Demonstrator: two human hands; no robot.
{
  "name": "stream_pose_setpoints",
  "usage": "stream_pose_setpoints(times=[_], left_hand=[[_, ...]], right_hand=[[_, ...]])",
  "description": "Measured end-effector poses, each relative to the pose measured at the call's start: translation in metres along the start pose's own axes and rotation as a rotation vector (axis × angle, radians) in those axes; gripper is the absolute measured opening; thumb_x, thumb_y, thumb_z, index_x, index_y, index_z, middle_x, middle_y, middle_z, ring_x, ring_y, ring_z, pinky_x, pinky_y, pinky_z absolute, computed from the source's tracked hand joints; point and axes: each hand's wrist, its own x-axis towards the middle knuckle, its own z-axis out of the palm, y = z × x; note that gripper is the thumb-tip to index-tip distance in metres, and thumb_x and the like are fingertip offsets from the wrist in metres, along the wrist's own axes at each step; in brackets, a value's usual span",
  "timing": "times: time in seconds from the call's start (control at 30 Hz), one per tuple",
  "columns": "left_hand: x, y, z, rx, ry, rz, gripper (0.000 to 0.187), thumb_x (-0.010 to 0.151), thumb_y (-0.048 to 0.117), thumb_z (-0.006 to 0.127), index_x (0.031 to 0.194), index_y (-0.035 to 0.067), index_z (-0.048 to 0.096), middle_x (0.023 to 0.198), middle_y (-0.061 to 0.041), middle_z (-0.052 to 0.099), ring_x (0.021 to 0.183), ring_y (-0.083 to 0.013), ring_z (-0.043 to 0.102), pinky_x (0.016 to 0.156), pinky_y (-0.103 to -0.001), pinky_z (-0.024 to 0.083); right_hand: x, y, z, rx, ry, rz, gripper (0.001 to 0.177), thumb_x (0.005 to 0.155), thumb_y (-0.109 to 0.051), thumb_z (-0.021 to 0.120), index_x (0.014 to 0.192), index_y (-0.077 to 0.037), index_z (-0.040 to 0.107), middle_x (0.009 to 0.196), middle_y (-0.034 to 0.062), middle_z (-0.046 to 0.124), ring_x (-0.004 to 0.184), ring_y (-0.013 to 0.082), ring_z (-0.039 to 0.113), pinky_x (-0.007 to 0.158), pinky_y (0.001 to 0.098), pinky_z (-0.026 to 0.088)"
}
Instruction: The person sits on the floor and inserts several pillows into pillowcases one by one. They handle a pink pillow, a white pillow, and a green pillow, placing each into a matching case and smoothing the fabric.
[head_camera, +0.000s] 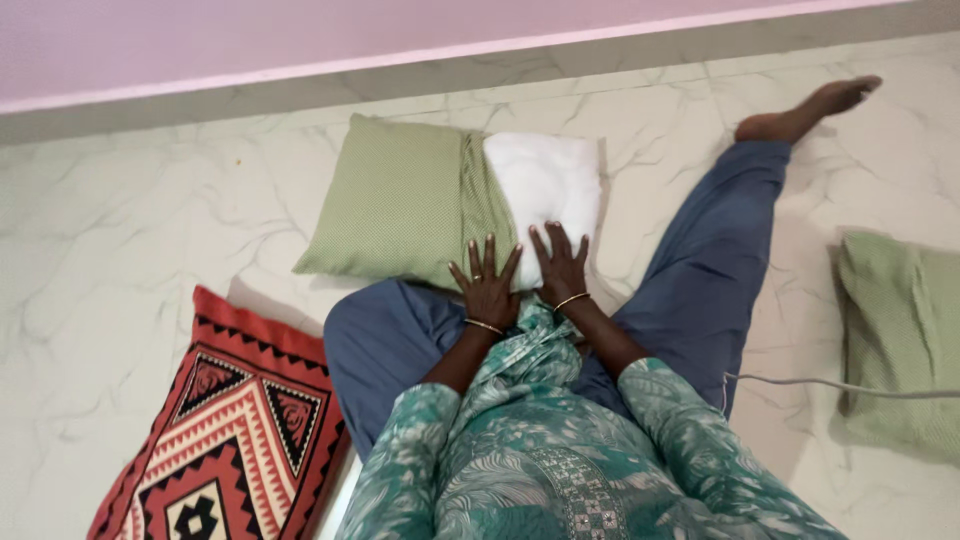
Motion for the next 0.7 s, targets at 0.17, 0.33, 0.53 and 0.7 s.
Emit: stream_pose_setpoints(times=[0.17, 0.33, 0.53, 0.7], left_hand=[[0.01, -0.012, 0.034, 0.275, 0.148, -0.04, 0.107, 0.078, 0.036, 0.082, 0.165, 0.044, 0.02, 0.175, -0.01, -0.002, 0.16, -0.0426, -0.004, 0.113, -0.085, -0.001], [0.027, -0.019, 0.019, -0.021, -0.085, -0.346, 0.127, 0.065, 0.054, 0.09, 0.163, 0.037, 0.011, 0.172, -0.013, -0.008, 0.158, -0.0477, -0.008, 0.112, -0.09, 0.0], [0.043, -0.065, 0.0, 0.093, 0.022, -0.724, 0.147, 0.06, 0.047, 0.095, 0.171, 0.034, 0.0, 0.175, -0.026, -0.015, 0.156, -0.0567, -0.018, 0.109, -0.079, 0.012], [0.068, -0.113, -0.047, -0.006, 0.106, -0.8, 0.143, 0.061, 0.05, 0.093, 0.161, 0.036, -0.008, 0.168, -0.021, -0.018, 0.153, -0.0512, -0.015, 0.11, -0.091, 0.013]], right_hand=[[0.003, 0.031, 0.048, 0.053, 0.125, -0.097, 0.078, 0.062, -0.001, 0.074, 0.136, -0.007, 0.051, 0.118, 0.0119, 0.06, 0.12, 0.0311, 0.055, 0.11, 0.0555, 0.033], [0.009, 0.045, 0.061, 0.137, 0.149, -0.135, 0.053, 0.056, 0.002, 0.072, 0.106, -0.006, 0.059, 0.102, 0.0127, 0.064, 0.102, 0.0345, 0.059, 0.092, 0.0481, 0.037], [0.001, 0.079, 0.059, 0.197, 0.154, -0.163, 0.053, 0.054, 0.001, 0.072, 0.106, -0.007, 0.062, 0.101, 0.0124, 0.067, 0.102, 0.0345, 0.06, 0.091, 0.0471, 0.038], [-0.008, 0.119, 0.056, 0.226, 0.164, -0.217, 0.059, 0.053, 0.002, 0.07, 0.112, -0.007, 0.064, 0.103, 0.0128, 0.067, 0.101, 0.035, 0.06, 0.092, 0.0468, 0.041]])
